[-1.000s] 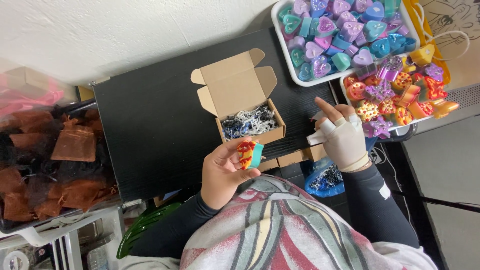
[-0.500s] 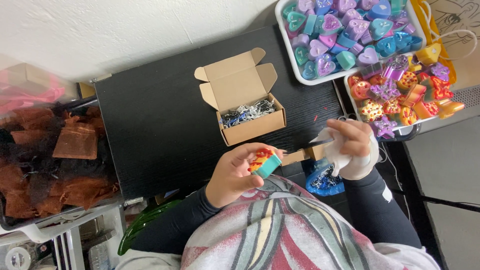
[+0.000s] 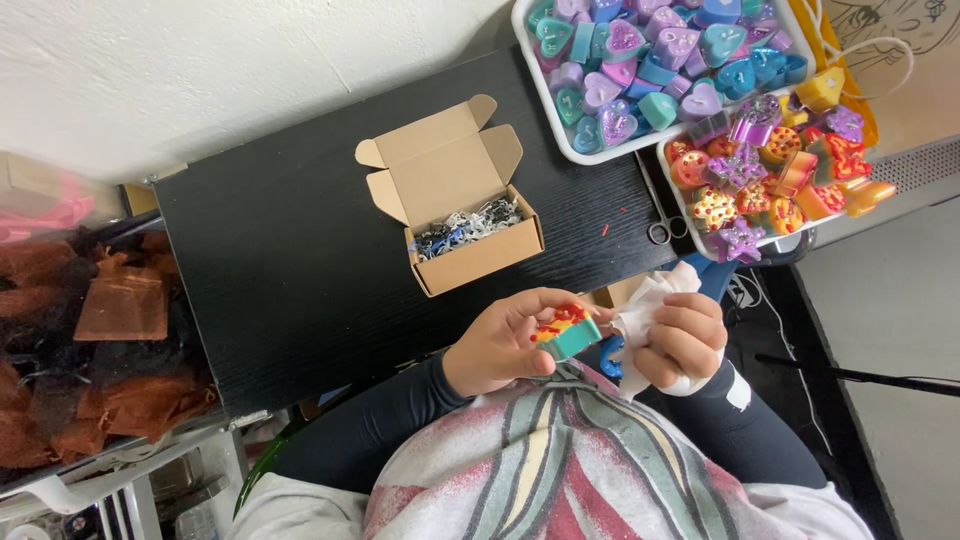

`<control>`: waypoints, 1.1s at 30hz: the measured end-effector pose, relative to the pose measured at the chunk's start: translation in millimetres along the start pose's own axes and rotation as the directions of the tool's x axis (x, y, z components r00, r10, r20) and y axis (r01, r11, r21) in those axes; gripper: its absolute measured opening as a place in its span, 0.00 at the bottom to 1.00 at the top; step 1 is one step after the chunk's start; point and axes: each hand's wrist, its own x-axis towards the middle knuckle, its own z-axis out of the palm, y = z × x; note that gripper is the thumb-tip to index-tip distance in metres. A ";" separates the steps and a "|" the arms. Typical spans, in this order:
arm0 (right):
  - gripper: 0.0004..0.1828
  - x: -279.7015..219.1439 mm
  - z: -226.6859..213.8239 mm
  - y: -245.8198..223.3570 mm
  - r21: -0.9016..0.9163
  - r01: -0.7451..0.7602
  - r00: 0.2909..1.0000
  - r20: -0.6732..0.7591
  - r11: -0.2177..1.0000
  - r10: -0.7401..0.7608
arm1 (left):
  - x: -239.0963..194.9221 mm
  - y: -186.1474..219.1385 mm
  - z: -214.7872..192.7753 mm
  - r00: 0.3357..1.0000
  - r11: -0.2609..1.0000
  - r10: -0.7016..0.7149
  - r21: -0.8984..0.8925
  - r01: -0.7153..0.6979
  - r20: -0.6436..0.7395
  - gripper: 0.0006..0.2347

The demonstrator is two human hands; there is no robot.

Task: Packaging small decorative pizza-shaped wax melts into small pouches and then into a cardboard box.

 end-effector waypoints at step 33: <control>0.16 51.6 54.2 -10.3 -0.287 -0.536 0.637 0.479 0.794 0.604 | -108.7 41.2 13.3 0.866 0.920 0.335 0.328 -0.216 -0.370 0.25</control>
